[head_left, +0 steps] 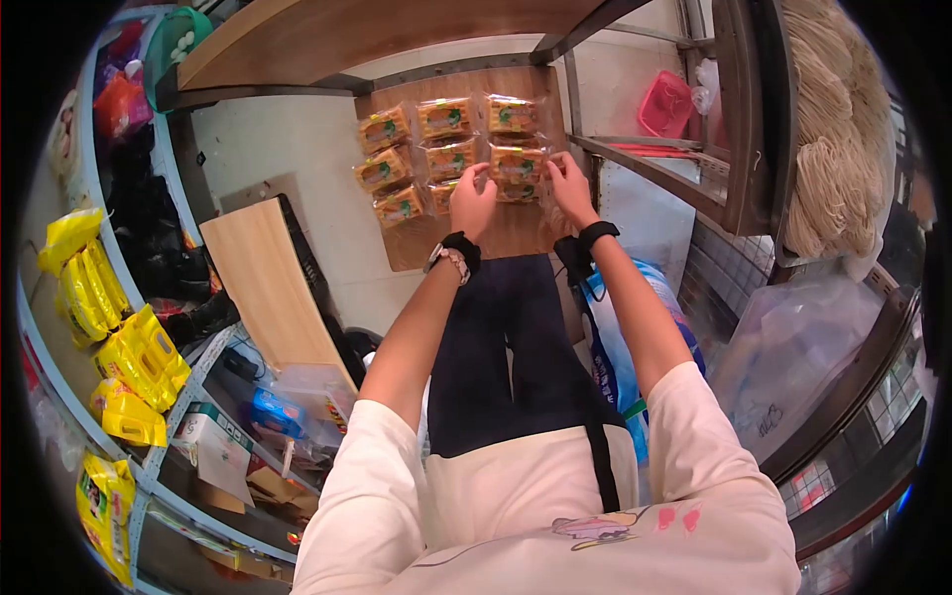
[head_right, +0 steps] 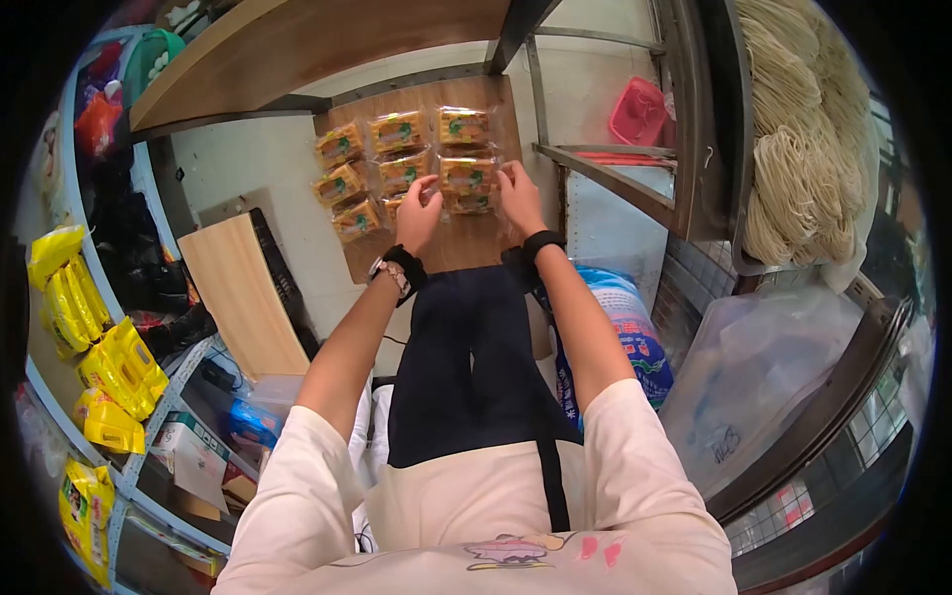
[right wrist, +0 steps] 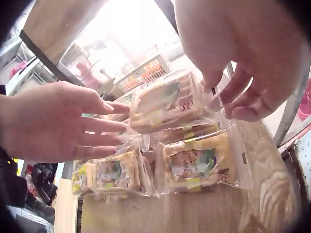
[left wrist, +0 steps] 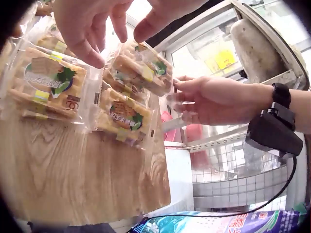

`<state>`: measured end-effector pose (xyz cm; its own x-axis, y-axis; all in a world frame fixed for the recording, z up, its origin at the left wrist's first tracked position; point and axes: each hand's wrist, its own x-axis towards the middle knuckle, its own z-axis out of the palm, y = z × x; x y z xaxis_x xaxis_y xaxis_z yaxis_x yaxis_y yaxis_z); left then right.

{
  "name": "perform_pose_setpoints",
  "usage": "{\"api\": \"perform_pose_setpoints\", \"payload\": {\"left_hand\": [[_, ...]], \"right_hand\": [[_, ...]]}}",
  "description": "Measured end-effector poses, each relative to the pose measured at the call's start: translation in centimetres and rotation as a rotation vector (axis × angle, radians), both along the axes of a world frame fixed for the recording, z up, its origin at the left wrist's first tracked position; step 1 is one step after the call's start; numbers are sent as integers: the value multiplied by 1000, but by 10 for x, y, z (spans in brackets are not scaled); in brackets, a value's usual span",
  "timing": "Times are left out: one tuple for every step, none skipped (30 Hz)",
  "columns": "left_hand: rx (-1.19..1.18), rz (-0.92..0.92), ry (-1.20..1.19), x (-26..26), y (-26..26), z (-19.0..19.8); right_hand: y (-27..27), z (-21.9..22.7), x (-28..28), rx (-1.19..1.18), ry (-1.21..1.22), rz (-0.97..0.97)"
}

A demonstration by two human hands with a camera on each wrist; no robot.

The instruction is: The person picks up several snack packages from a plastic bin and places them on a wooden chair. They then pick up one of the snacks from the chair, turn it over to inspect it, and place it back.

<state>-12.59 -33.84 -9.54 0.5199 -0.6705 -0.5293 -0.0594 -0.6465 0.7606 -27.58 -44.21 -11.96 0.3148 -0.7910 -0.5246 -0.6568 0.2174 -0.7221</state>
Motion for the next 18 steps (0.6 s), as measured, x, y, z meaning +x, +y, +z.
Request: {"api": "perform_pose_setpoints", "payload": {"left_hand": [[-8,-16,33,1,-2,2],[0,-14,36,0,-4,4],[-63,-15,-30,-2,-3,1],[-125,-20,-97,-3,-1,-2],[-116,-27,-95,-5,4,-2],[-147,-31,-101,-5,8,-1],[-180,-35,-108,-6,12,1],[-175,-41,-108,-6,18,5],[-157,-177,-173,-6,27,14],[-140,-312,-238,-5,36,18],[-171,-439,-273,-6,47,17],[-169,-441,-272,-6,60,15],[-137,-599,-246,-7,72,14],[-106,-757,-219,-7,83,11],[-108,-760,-217,-8,95,4],[38,-798,-170,-9,108,-2],[188,-835,-121,-10,121,-9],[192,-837,-116,-8,129,-12]], "right_hand": [[-2,0,3,10,-9,-51],[-5,-1,5,17,-6,-50],[-6,-3,7,-29,-8,-65],[-7,-4,9,-74,-10,-83],[-8,-4,9,-38,2,-118],[-6,-8,6,-31,2,-124],[-4,-12,2,-89,26,-123],[-2,-15,-3,-147,49,-121],[3,-15,-6,-171,81,-124],[8,-17,-11,-169,81,-128],[15,-19,-16,-101,82,-126],[22,-19,-22,-34,83,-123],[27,-12,-30,105,143,-56],[33,-9,-35,105,145,-58],[44,-16,-44,128,197,80],[54,-25,-53,155,250,217],[62,-34,-62,228,324,318],[68,-31,-63,235,326,317]]}}
